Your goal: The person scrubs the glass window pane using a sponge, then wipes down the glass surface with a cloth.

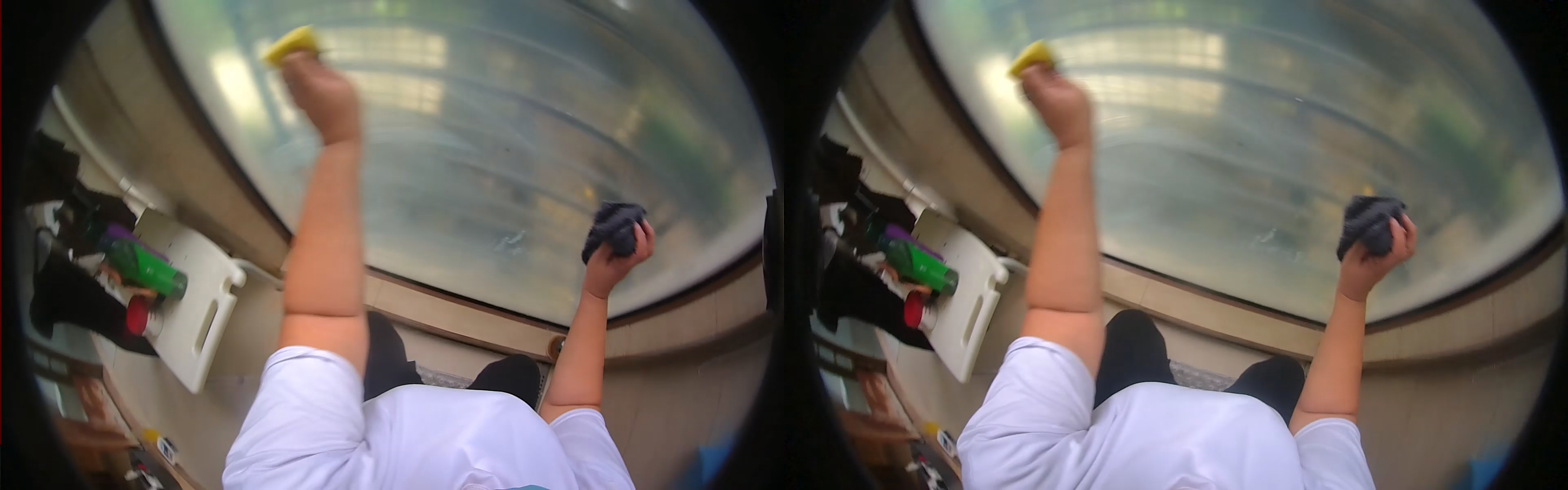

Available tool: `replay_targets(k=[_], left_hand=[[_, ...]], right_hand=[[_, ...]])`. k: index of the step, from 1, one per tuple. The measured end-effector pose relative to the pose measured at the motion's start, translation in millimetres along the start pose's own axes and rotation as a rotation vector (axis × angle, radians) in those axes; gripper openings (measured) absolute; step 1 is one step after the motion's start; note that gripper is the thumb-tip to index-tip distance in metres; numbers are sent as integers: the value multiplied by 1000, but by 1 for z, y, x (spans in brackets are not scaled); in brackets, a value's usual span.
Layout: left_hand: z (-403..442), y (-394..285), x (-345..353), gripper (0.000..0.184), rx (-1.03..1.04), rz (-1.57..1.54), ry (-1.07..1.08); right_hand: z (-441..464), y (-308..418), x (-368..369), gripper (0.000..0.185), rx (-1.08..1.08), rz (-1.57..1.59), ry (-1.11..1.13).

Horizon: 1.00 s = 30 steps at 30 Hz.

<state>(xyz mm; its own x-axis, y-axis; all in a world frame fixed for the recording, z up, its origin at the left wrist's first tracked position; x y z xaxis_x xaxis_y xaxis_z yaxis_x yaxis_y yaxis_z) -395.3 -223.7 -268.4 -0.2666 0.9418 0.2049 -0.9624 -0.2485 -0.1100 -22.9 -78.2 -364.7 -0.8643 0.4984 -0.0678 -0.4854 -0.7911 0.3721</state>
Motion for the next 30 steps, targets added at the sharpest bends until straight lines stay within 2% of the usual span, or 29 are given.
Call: replay_targets(k=[1,2,3,5,8,10,11,12,13,14,16,19,20,22,24,25,27,29,30], left_hand=[[-10,-24,13,9,1,-36,7],[-27,-50,27,17,111,-55,18],[-40,-85,30,16,282,24,59],[-64,-128,17,16,387,-226,300],[-62,-105,-9,17,688,-504,336],[-76,-48,-7,18,475,-291,298],[-71,-20,-15,16,518,-55,344],[-70,12,-18,13,320,-73,392],[-66,35,-28,9,176,67,388],[-64,58,-32,9,-36,77,256],[-60,99,-47,14,-468,4,235],[-60,122,-49,15,-476,-4,104],[-58,118,-45,14,-288,166,139],[-53,83,-28,11,-112,6,100],[-37,26,-11,8,243,-138,103],[-27,-6,-9,14,391,-195,194],[-11,-45,2,26,693,-421,127],[-4,-24,5,35,661,-294,172],[3,-8,7,39,649,-229,192]], right_hand=[[0,0,4,35,23,23,-35],[0,0,9,36,46,49,-65],[0,0,11,39,46,17,-87],[-3,7,17,41,85,69,-82],[-1,15,25,43,103,155,-40],[5,23,23,42,35,84,-30],[6,28,22,42,3,47,-24],[7,31,20,42,-1,47,-38],[8,34,21,41,-5,49,-41],[8,35,23,41,-11,54,-39],[7,33,22,41,-17,63,-26],[12,32,21,40,-52,48,-13],[13,33,23,40,-66,39,-7],[15,38,33,37,-109,54,-76],[19,44,40,35,-141,40,-124],[20,44,41,35,-154,20,-139],[21,45,45,34,-157,12,-159],[19,42,44,33,-135,44,-161],[19,44,42,33,-172,-37,-156]])
Point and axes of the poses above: each hand's wrist, its own z-axis towards the middle knuckle, its own x-axis out of the palm, y = z × x, the point moved 2 cm from there along z, towards the middle knuckle, and after that the axes turned 15 degrees about x, right-handed, at the moved point
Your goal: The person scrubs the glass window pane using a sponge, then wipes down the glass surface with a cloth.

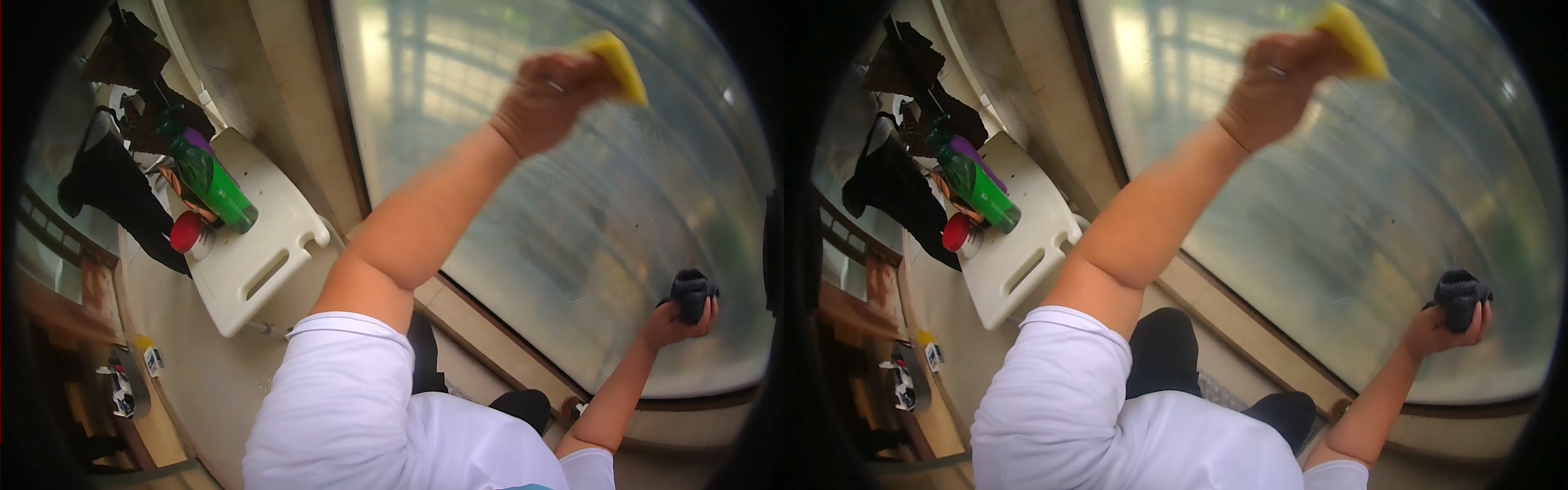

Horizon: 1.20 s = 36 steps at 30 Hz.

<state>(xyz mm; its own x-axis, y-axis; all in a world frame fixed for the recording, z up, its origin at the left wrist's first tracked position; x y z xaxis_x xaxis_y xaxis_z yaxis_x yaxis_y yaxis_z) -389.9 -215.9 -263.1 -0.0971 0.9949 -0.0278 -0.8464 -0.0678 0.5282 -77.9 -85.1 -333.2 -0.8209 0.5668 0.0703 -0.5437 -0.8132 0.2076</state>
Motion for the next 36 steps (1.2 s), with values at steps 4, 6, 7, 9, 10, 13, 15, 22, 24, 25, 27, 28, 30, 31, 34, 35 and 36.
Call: replay_targets(k=[4,6,7,9,10,13,15,22,24,25,27,28,30,31,34,35,36], left_hand=[[-103,122,-53,24,-483,249,-295],[-199,145,-68,27,-1238,204,-391],[-237,149,-65,27,-1351,315,-372],[-183,103,-54,27,-1215,436,-225],[-150,86,-48,28,-932,383,-237],[-44,58,-31,29,-354,-6,-240],[-8,64,-29,34,-111,58,-147],[-175,101,-78,20,-969,309,-18],[-180,52,-103,21,-1187,95,73],[-175,30,-113,22,-1252,13,48],[-168,0,-150,24,-1344,-80,-61],[-171,-8,-171,26,-1364,-88,-76],[-177,-12,-221,29,-1396,-98,-19],[-180,-13,-248,30,-1412,-101,55],[-187,-10,-308,26,-1716,-215,36],[-195,-10,-322,24,-1756,-160,48],[-204,-9,-334,23,-1795,-105,57]], right_hand=[[-2,-4,3,33,-48,-14,-25],[-3,1,3,33,-74,-17,-26],[-2,2,4,32,-76,-7,-22],[-2,4,6,32,-78,11,-17],[-3,3,5,32,-77,19,-14],[-3,5,6,31,-90,9,4],[-3,8,6,31,-95,-28,22],[0,4,6,30,-174,-64,3],[2,0,5,30,-191,-41,28],[3,0,5,30,-196,-31,35],[4,-2,2,31,-205,-26,46],[4,-4,0,31,-212,-12,58],[3,-4,2,32,-220,19,71],[3,-5,2,33,-217,24,82],[0,-2,3,34,-198,54,97],[0,0,4,34,-195,74,98],[0,1,4,34,-194,95,97]])
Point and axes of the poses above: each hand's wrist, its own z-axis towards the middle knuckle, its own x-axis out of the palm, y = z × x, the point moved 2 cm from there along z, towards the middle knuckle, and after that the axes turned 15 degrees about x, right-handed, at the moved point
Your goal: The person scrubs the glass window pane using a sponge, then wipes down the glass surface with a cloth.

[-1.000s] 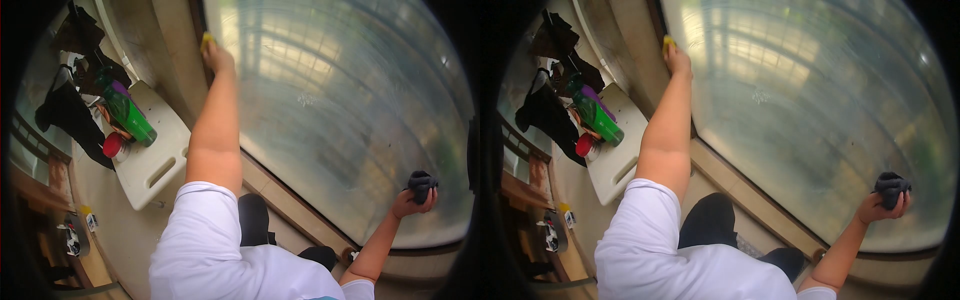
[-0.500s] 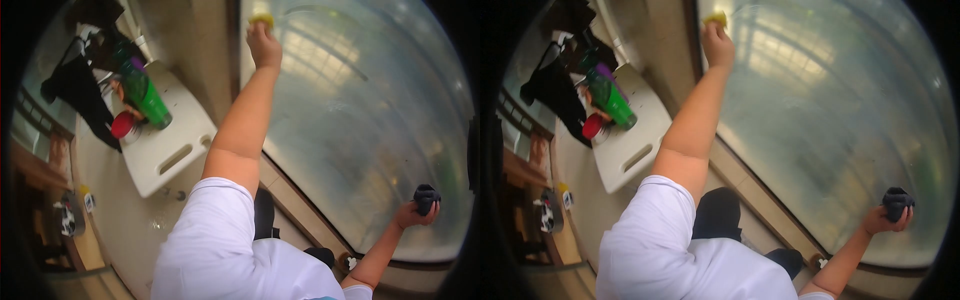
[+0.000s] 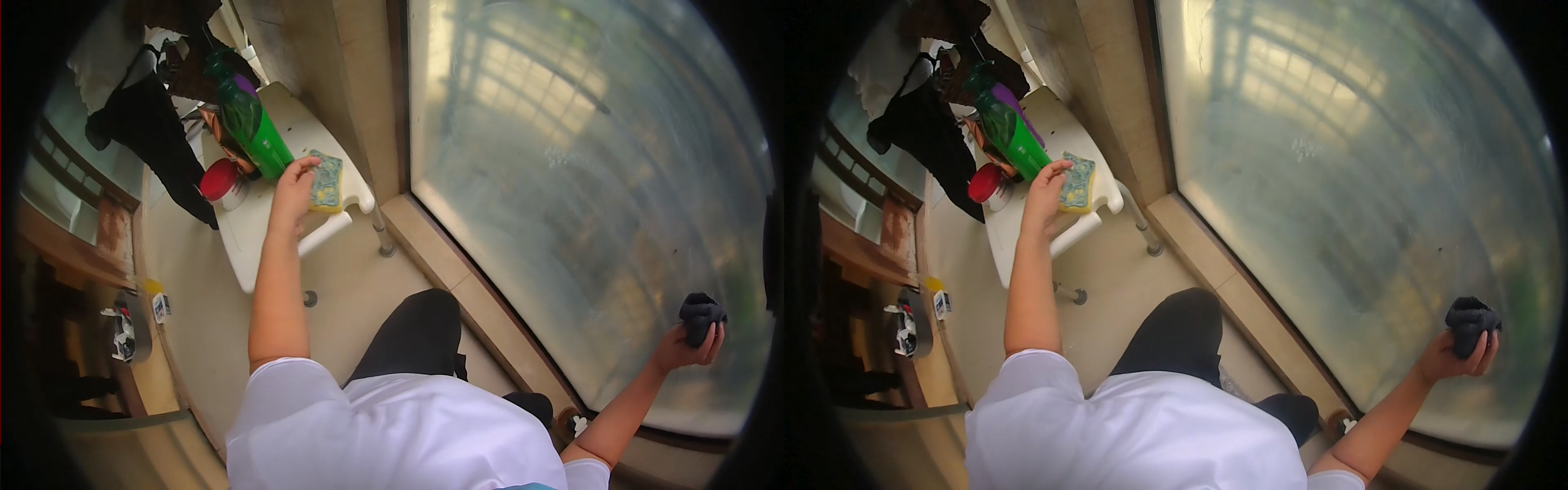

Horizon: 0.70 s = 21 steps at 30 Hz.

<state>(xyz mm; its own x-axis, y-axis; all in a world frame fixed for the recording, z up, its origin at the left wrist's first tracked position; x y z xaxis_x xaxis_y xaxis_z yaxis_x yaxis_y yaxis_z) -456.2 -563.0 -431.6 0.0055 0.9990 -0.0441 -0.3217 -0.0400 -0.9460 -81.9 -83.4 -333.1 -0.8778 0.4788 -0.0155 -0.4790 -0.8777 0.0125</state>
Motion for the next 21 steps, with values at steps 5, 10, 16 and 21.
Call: replay_targets(k=[5,10,16,21], left_hand=[[-8,-26,-19,20,492,1184,81],[-46,-122,76,14,682,369,122],[-117,-259,253,43,439,-695,832],[-71,-407,269,24,149,-973,824]], right_hand=[[-6,-5,-4,30,34,-78,54],[25,43,-11,28,314,317,193],[113,129,17,45,823,1191,710],[272,102,-12,50,1055,1507,1133]])
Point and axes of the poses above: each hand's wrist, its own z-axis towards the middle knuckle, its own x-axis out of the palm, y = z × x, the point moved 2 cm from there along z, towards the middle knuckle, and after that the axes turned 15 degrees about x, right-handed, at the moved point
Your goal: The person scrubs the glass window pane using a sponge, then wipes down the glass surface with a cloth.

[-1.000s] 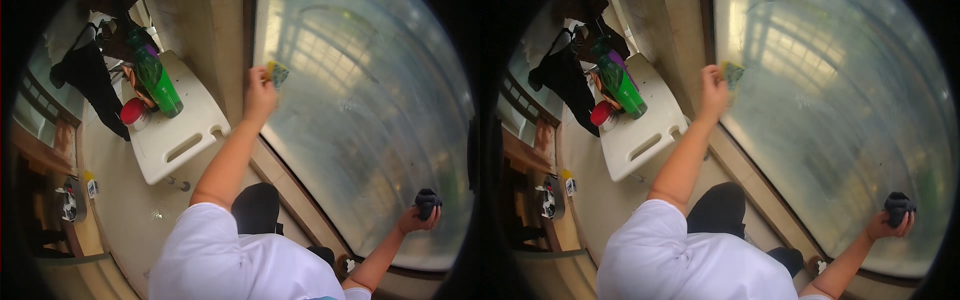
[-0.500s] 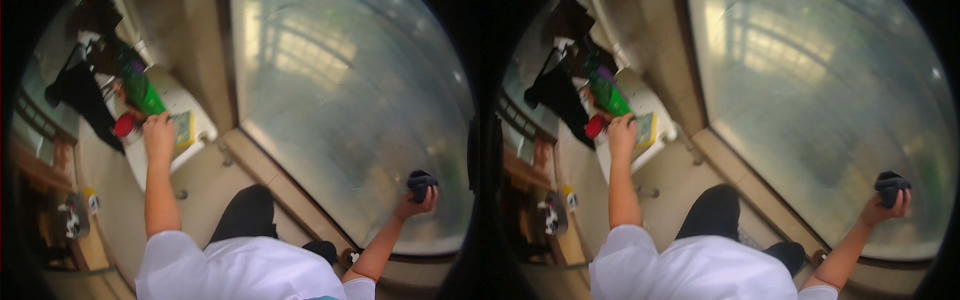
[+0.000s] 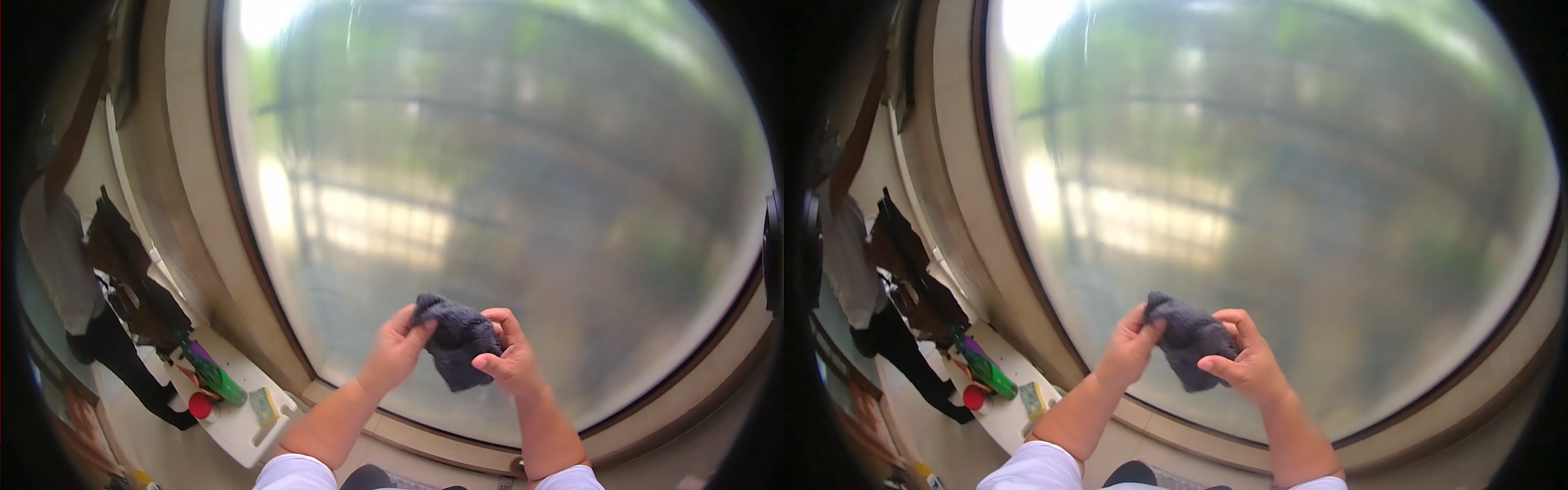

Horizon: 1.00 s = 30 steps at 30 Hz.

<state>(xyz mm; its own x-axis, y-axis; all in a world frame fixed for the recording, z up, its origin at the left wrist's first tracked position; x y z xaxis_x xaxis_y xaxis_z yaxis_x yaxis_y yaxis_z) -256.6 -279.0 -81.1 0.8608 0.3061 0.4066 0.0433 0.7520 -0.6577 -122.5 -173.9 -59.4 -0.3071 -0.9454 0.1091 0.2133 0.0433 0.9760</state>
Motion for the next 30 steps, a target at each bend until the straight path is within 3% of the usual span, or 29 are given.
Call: replay_targets(k=[1,4,5,8,12,13,16,17,20,21,25,28,29,30], left_hand=[[24,-25,16,24,-21,-103,-35],[94,-113,69,23,-151,-392,-64],[117,-135,85,24,-161,-440,-40],[164,-189,124,24,-254,-492,91],[194,-233,183,23,-295,-121,198],[201,-238,196,23,-267,-32,281],[239,-241,214,24,-134,175,401],[251,-240,217,25,-154,125,382],[277,-257,235,25,282,656,600],[284,-260,243,26,597,802,614],[309,-287,273,30,690,818,740],[335,-290,272,29,985,685,676],[332,-307,270,28,670,729,678],[336,-312,265,28,606,636,676]], right_hand=[[-3,37,1,40,80,-82,-2],[-3,133,-16,24,53,-679,-117],[-1,169,-16,21,-85,-743,-179],[-2,248,-5,21,-275,-428,-308],[-11,282,38,32,-300,10,-76],[-12,281,43,39,-329,3,-108],[-22,298,45,41,-849,-677,-615],[-28,305,47,42,-893,-881,-785],[-12,320,61,42,-889,-925,-617],[-1,329,70,39,-850,-960,-638],[55,361,61,36,-1059,-1107,-981],[76,385,41,36,-1180,-1242,-1183],[78,392,36,37,-1183,-1290,-1208],[80,398,32,38,-1185,-1340,-1232]])
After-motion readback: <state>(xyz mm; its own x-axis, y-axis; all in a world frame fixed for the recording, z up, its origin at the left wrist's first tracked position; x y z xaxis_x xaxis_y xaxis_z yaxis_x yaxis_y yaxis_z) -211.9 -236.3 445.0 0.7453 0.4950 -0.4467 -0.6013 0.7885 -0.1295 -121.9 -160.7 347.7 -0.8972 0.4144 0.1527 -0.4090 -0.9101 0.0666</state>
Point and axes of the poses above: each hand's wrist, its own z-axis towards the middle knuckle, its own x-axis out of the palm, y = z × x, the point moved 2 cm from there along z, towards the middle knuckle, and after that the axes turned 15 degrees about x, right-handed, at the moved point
